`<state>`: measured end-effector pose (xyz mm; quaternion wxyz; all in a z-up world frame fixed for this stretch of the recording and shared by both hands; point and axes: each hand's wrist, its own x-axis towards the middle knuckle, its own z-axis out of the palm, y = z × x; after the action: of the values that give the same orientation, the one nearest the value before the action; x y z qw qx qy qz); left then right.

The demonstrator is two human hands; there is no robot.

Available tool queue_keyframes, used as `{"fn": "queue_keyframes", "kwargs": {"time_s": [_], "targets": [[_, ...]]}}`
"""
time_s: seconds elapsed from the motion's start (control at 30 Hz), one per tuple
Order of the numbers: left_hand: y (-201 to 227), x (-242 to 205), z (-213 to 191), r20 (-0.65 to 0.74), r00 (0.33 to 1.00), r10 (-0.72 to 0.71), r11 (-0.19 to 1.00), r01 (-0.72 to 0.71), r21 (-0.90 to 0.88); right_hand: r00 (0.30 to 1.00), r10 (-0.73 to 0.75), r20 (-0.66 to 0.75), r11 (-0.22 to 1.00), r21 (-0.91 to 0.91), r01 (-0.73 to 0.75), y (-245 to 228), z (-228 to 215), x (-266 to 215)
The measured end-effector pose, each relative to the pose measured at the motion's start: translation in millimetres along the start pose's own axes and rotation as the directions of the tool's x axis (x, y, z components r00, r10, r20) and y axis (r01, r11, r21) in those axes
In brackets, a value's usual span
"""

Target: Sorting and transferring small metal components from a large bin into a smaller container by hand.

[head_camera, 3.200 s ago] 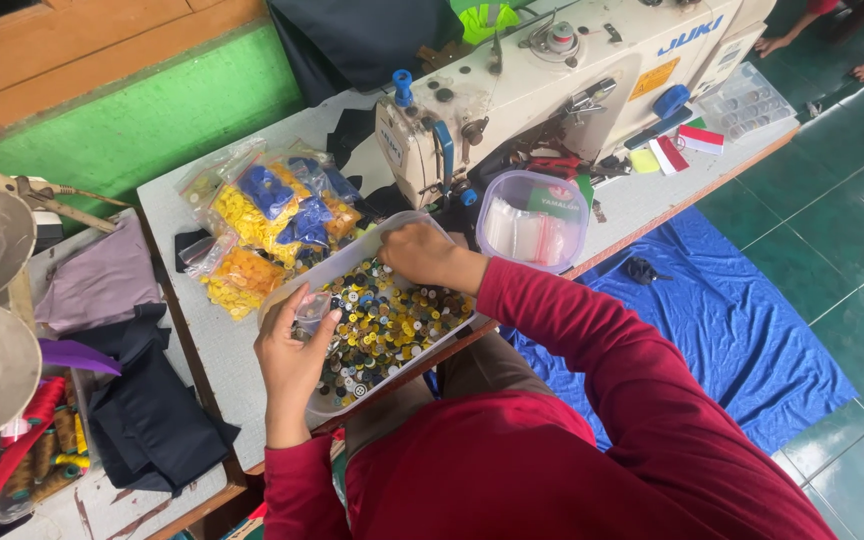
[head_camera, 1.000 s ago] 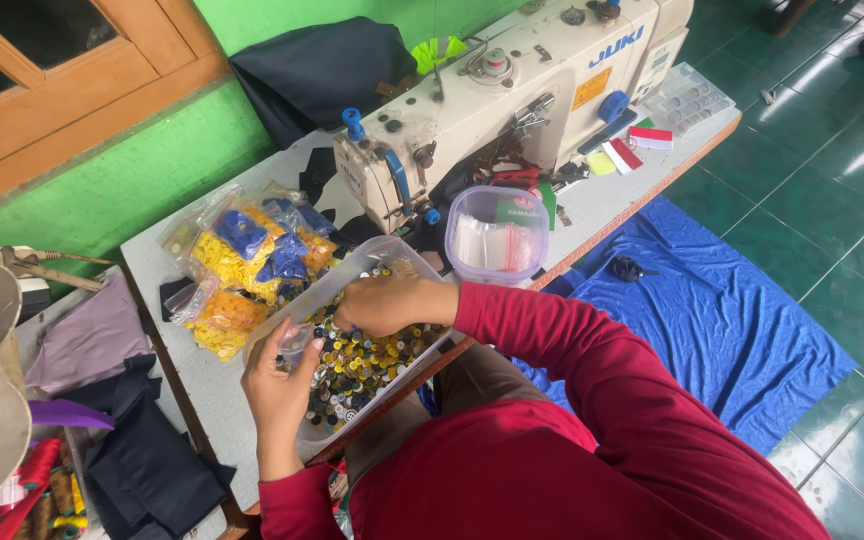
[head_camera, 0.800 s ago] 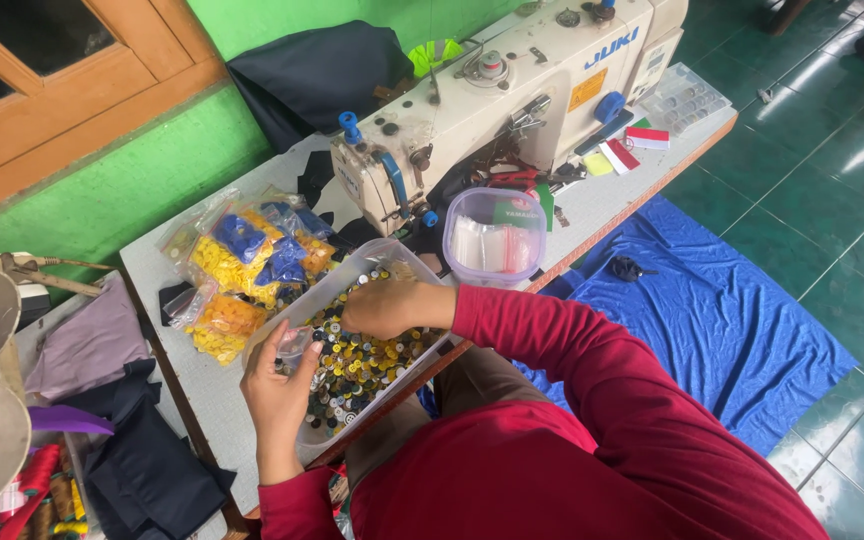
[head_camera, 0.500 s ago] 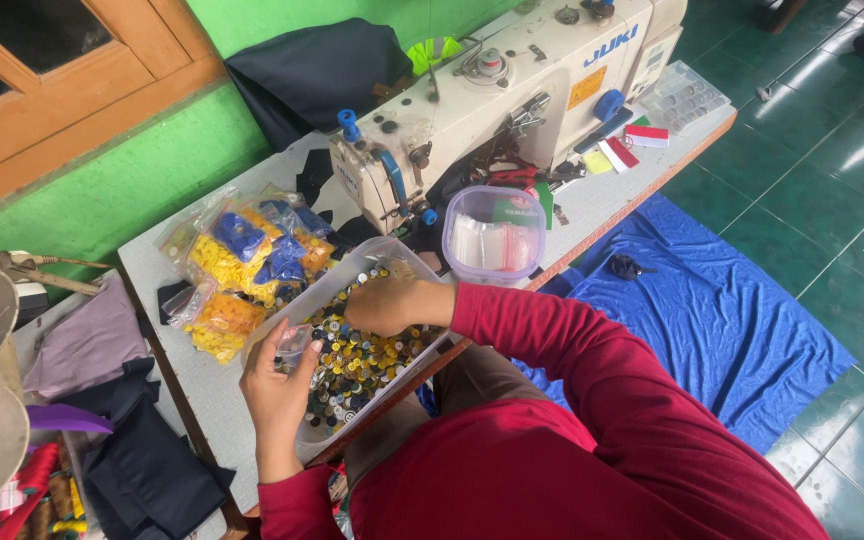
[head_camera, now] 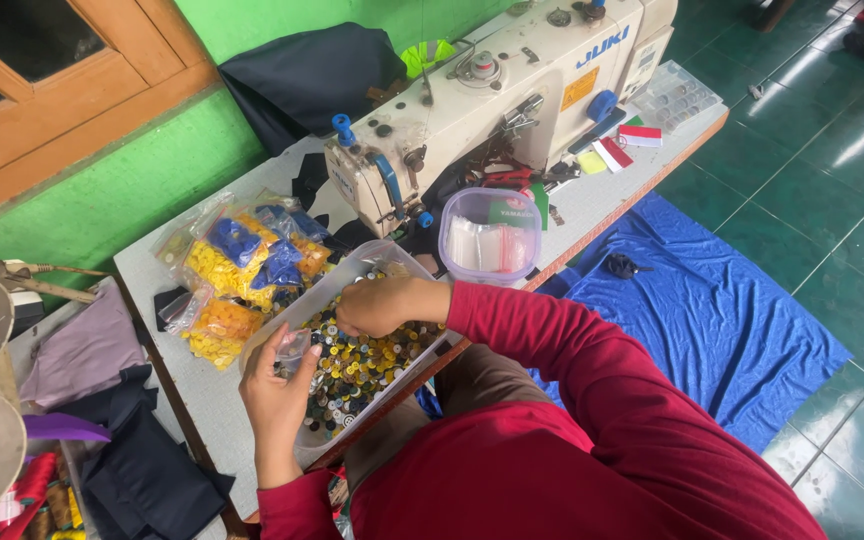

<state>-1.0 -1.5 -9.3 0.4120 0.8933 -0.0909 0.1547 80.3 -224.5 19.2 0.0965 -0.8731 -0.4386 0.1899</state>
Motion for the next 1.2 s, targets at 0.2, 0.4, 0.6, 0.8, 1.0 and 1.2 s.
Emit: {"fn": "queue_keyframes", "kwargs": {"time_s": [0.2,0.4,0.6,0.8,1.0,1.2], "targets": [[5,1,-3,0.024,0.999,-0.027,1.0,0.027,0.006,1.0,0.017,0.01,1.0,0.016,-0.017,6,12,4],[4,2,-2,0.02,1.0,-0.022,1.0,0.021,0.017,0.999,0.005,-0.034,0.999,0.042,-0.004,17,12,8],[7,3,-4,0.035,0.999,-0.033,0.999,0.033,-0.008,1.0,-0.012,0.01,0.998,0.069,0.011,14,10,9],[2,3,-3,0.034,0.999,-0.038,0.999,0.038,0.001,0.999,-0.006,0.043,1.0,0.019,0.006,15,15,12],[10,4,-5,0.027,0.999,-0.022,1.0,0.022,-0.003,0.994,-0.017,-0.105,0.965,0.26,0.044,5,-13,2],[10,4,-5,0.031,0.999,-0.03,0.999,0.031,-0.016,0.958,0.062,-0.28,0.753,0.643,0.139,-3,-26,-7]]}}
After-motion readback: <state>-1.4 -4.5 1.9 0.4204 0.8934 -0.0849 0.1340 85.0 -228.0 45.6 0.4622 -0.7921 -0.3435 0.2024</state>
